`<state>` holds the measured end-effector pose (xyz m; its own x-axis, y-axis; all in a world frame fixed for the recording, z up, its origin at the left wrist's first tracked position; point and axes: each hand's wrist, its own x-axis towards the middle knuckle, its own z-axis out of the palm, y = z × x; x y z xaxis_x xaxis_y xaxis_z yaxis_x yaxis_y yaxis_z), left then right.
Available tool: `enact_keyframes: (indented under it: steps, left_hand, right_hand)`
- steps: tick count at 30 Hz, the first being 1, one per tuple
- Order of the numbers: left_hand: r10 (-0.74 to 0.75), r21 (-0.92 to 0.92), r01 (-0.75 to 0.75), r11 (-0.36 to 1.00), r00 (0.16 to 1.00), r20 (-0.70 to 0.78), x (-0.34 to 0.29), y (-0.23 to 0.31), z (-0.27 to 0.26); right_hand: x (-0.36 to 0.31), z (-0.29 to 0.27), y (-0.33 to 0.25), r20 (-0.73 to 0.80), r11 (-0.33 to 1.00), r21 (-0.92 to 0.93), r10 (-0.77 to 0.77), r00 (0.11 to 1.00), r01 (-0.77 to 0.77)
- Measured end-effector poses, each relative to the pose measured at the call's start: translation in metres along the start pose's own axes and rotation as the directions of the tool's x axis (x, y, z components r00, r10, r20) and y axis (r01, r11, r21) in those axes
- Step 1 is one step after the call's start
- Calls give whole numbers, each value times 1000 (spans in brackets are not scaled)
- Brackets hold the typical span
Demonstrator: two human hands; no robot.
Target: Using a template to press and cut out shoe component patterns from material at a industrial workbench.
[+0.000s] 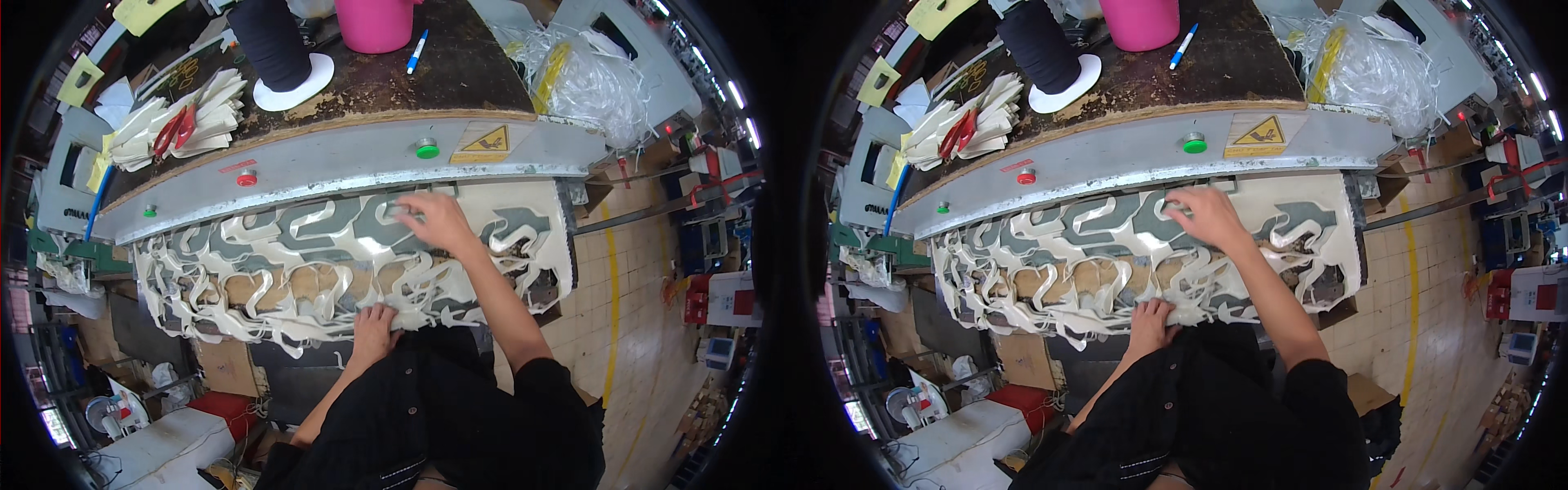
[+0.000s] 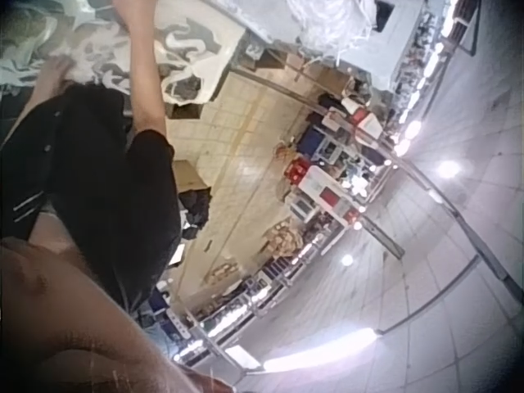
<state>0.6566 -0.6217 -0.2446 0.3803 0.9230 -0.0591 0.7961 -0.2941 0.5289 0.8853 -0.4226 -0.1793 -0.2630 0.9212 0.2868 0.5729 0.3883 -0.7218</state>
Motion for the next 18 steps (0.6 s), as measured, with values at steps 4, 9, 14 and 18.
enact_keyframes:
  steps: [4, 9, 14, 18]
  left_hand:
    - [-35, 4, 34, 999, 999, 41, 14, -7, -16]
    - [-17, -35, 16, 999, 999, -31, 33, -7, -42]
    - [-27, -111, 26, 993, 1000, -5, 30, 9, -73]
    - [-15, -406, 13, 914, 1000, 0, 27, -7, -81]
  right_hand:
    - [77, -21, -22, -9, 982, -40, 186, 983, -186]
    - [23, 0, -22, -65, 989, -42, 136, 989, -139]
    - [-146, -4, -33, 141, 920, -50, 392, 909, -389]
    - [-196, -13, -59, 44, 967, -149, 215, 976, -206]
